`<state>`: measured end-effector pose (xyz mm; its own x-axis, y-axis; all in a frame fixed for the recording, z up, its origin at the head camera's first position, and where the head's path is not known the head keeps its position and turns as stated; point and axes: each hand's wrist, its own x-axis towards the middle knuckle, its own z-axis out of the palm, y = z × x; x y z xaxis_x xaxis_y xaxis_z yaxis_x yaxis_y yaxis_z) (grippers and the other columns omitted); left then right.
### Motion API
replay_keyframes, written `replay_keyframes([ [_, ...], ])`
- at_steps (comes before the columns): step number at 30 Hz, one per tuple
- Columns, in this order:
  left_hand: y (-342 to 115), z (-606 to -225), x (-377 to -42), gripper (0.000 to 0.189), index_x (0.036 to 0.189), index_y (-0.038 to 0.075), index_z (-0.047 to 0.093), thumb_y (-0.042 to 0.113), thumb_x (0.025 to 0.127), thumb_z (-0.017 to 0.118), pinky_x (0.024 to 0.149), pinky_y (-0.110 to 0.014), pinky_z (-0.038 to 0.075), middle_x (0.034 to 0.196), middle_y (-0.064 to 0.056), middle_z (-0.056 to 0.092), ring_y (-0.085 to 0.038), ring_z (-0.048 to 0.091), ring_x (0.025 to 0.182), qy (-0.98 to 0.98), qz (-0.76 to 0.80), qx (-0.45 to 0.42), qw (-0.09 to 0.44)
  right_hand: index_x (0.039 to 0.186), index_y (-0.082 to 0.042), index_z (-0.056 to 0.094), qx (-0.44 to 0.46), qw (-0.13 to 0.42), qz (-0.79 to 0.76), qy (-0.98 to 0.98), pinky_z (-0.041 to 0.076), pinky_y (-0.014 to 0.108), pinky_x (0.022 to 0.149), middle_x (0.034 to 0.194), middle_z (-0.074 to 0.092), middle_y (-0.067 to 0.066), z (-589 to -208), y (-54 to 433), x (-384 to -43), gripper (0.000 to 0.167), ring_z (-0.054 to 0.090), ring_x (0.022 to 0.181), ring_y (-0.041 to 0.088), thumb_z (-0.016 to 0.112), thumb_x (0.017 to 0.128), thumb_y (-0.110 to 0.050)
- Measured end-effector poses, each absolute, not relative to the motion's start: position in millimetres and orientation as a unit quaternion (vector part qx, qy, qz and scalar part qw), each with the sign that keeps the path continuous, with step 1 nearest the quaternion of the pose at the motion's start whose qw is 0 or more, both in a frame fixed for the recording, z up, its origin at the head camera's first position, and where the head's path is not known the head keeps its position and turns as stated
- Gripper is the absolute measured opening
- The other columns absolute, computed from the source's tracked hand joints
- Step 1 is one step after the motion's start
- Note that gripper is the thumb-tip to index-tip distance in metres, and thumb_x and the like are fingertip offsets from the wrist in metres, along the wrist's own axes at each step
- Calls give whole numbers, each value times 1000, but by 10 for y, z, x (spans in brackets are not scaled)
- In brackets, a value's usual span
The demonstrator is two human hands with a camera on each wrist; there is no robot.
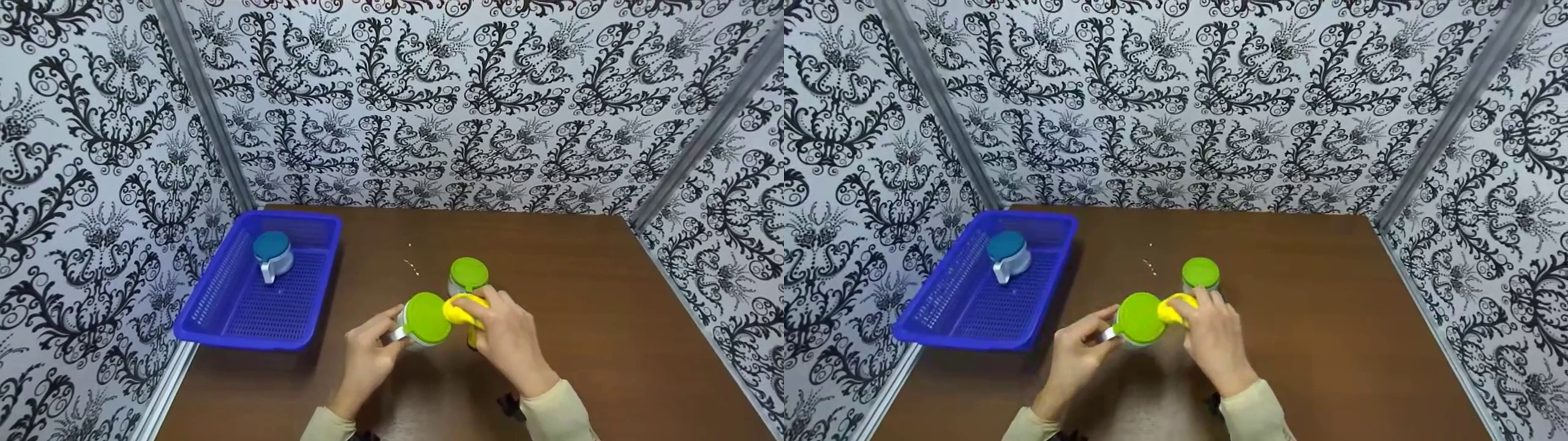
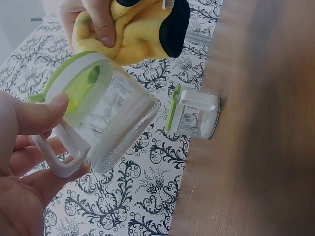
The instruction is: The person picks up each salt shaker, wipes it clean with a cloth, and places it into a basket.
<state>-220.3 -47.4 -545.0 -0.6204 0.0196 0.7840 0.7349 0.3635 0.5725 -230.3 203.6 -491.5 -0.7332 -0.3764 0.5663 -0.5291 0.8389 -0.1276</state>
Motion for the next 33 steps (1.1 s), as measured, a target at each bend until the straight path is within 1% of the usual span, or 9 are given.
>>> replay_keyframes([
  [4,-478,-5451,-2190,33,73,9,63,-11,64,87,53,-19,46,110,-12,74,-23,73,88,-744,-508,-252,353,112,-33,75,245,273,139,-920,53,36,59,105,62,0,-4933,2017,-2305,55,57,81,21,85,68,-2],
  [10,-480,-5449,-2183,34,72,9,62,-12,62,87,59,-21,51,108,-11,74,-23,73,91,-752,-493,-246,362,111,-31,75,251,276,133,-918,54,37,60,103,62,2,-4910,1947,-2278,53,56,79,21,84,68,-2],
  [13,-479,-5450,-2180,34,72,9,62,-10,62,87,56,-21,50,109,-8,74,-17,71,81,-758,-481,-244,365,109,-31,75,258,283,131,-914,53,38,59,103,62,1,-4902,1894,-2250,51,57,80,22,82,68,-1],
  [17,-469,-5461,-2178,33,71,9,61,-8,62,87,53,-22,49,111,-5,74,-13,69,77,-768,-467,-241,367,107,-30,76,282,293,137,-903,53,37,60,103,62,0,-4879,1786,-2197,51,58,83,21,77,67,2],
  [19,-457,-5468,-2178,33,71,8,61,-9,62,87,57,-24,52,111,-6,74,-16,72,84,-768,-464,-243,369,107,-30,76,296,292,140,-899,54,36,61,102,62,-1,-4860,1726,-2162,50,58,84,20,77,67,1],
  [22,-439,-5470,-2175,33,72,8,60,-11,62,86,60,-24,54,109,-8,75,-19,73,87,-765,-458,-251,377,107,-30,75,314,289,145,-893,54,35,62,102,61,-1,-4827,1649,-2106,50,57,84,19,77,68,1],
  [26,-422,-5457,-2171,34,72,7,59,-9,63,88,59,-23,53,108,-9,75,-19,74,85,-763,-446,-262,388,107,-30,75,329,285,151,-888,53,35,62,102,60,-2,-4791,1592,-2047,51,56,84,18,77,66,1],
  [30,-417,-5456,-2164,33,71,8,59,-3,67,89,59,-23,54,109,-8,75,-17,73,84,-767,-443,-261,385,107,-31,75,332,282,158,-886,54,35,63,102,60,-2,-4775,1582,-2026,52,56,85,17,79,66,1],
  [33,-415,-5474,-2155,31,72,8,60,-1,69,90,59,-22,54,110,-8,74,-15,72,83,-770,-447,-255,377,107,-31,75,330,281,163,-886,54,36,63,102,61,-2,-4782,1592,-2027,53,57,86,17,77,66,2],
])
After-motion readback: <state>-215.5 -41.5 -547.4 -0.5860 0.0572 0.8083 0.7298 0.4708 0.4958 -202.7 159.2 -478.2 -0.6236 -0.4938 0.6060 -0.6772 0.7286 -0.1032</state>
